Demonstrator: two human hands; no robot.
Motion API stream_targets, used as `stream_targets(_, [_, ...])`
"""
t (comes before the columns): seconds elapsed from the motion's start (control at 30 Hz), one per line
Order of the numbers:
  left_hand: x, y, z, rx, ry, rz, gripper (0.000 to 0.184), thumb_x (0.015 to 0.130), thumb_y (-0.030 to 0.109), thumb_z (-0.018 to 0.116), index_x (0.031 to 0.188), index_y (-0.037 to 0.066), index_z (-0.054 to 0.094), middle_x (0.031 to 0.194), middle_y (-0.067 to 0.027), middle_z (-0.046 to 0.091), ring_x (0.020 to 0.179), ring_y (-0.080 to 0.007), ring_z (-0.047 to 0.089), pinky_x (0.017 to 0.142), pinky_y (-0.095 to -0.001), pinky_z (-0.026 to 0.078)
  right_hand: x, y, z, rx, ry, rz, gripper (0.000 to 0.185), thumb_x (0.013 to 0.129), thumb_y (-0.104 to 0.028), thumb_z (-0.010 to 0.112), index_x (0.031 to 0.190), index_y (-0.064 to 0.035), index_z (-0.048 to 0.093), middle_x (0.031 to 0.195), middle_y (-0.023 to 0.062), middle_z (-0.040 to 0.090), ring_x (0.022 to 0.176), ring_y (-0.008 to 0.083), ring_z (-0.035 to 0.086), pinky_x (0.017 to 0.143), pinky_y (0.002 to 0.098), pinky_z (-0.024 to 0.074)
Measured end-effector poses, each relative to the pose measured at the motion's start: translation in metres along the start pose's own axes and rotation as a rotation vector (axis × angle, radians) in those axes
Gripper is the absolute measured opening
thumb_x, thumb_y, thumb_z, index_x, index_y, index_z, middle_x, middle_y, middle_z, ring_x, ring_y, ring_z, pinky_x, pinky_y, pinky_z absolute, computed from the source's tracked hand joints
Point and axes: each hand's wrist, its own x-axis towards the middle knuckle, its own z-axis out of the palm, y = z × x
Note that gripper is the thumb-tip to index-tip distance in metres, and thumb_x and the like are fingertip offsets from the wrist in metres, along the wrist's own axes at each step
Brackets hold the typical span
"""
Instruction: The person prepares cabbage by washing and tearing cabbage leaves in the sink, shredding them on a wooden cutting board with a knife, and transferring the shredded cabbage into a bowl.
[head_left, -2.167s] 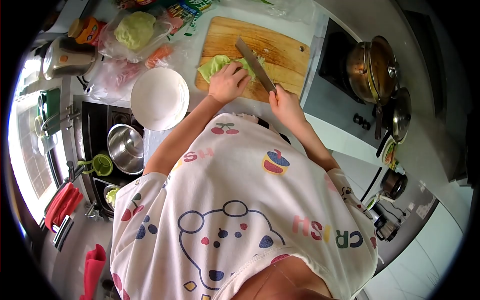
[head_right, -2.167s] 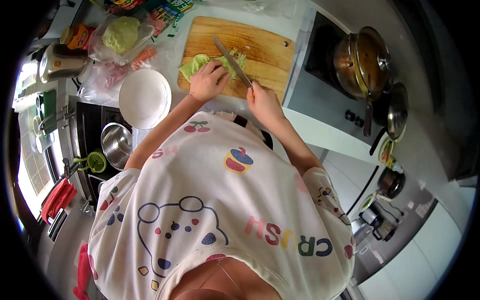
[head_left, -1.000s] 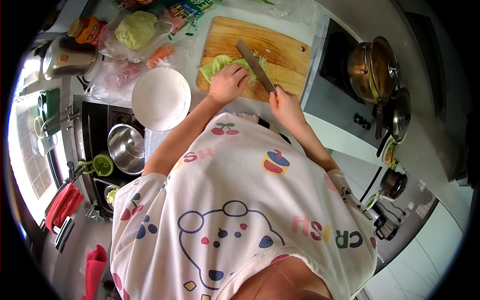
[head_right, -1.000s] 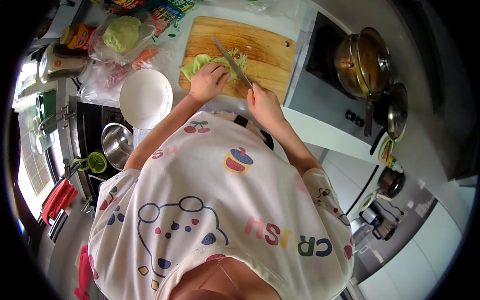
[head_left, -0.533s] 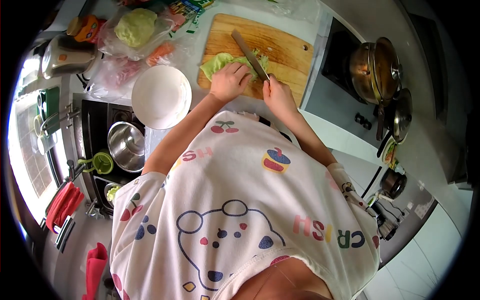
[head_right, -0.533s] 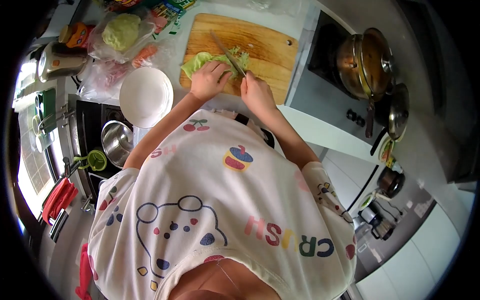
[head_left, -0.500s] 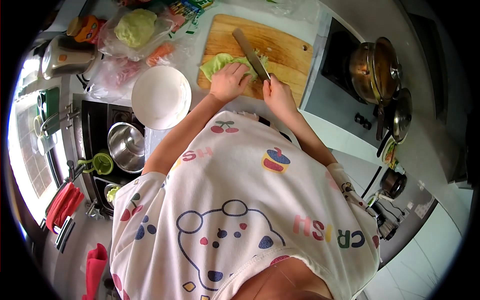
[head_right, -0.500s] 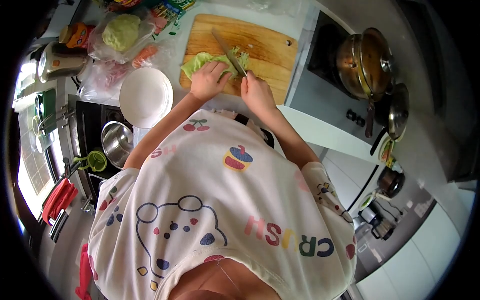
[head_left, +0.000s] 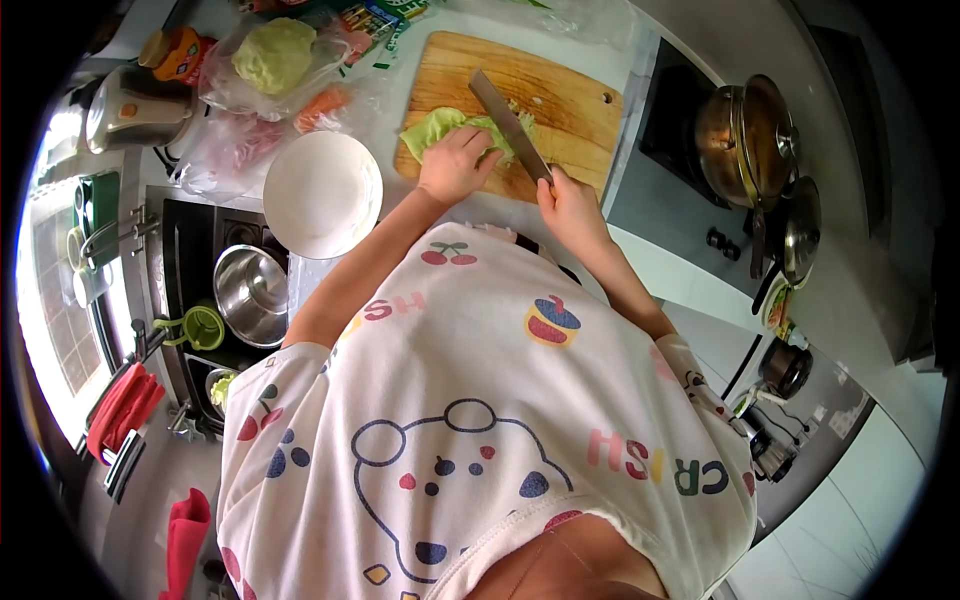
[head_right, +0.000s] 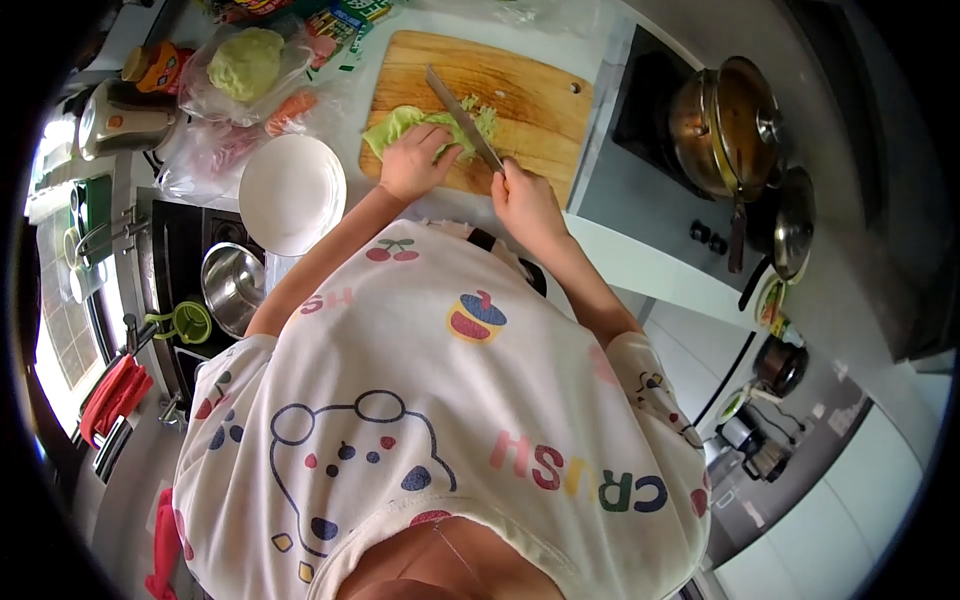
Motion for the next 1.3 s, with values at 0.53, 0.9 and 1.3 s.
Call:
stream_targets(0.53, [0.002, 0.0, -0.001, -0.002, 0.003, 0.012, 0.019, 0.082, 0.022, 0.076, 0.093, 0.009, 0.07, 0.092, -0.0024, 0.068, 0.083, -0.0238, 0.067, 0.064, -0.0361, 0.055, 0.016, 0.021, 0.022, -0.004, 0.016, 0.017, 0.02, 0.096, -0.017, 0.056, 0.087, 0.0002, 0.054, 0.068, 0.0244, 0.063, 0.065, 0.0456, 0.063, 0.058, 0.0522, 0.0499])
stream_targets(0.9, [0.002, 0.002, -0.001, -0.003, -0.002, -0.009, 0.016, 0.082, 0.022, 0.077, 0.089, 0.009, 0.069, 0.094, -0.0022, 0.069, 0.084, -0.024, 0.067, 0.065, -0.0356, 0.055, 0.0, 0.001, -0.006, 0.001, 0.008, -0.019, 0.018, 0.097, -0.015, 0.056, 0.087, 0.0002, 0.053, 0.067, 0.0233, 0.062, 0.063, 0.0438, 0.063, 0.057, 0.05, 0.0495])
stream_targets(1.3, [0.002, 0.0, -0.001, 0.004, -0.019, -0.011, 0.016, 0.082, 0.023, 0.077, 0.09, 0.011, 0.07, 0.093, -0.0012, 0.068, 0.083, -0.0232, 0.068, 0.065, -0.0354, 0.055, -0.003, 0.002, 0.006, -0.083, -0.05, 0.029, 0.016, 0.096, -0.014, 0.054, 0.091, 0.0016, 0.053, 0.069, 0.0263, 0.063, 0.068, 0.0481, 0.063, 0.062, 0.0556, 0.0501])
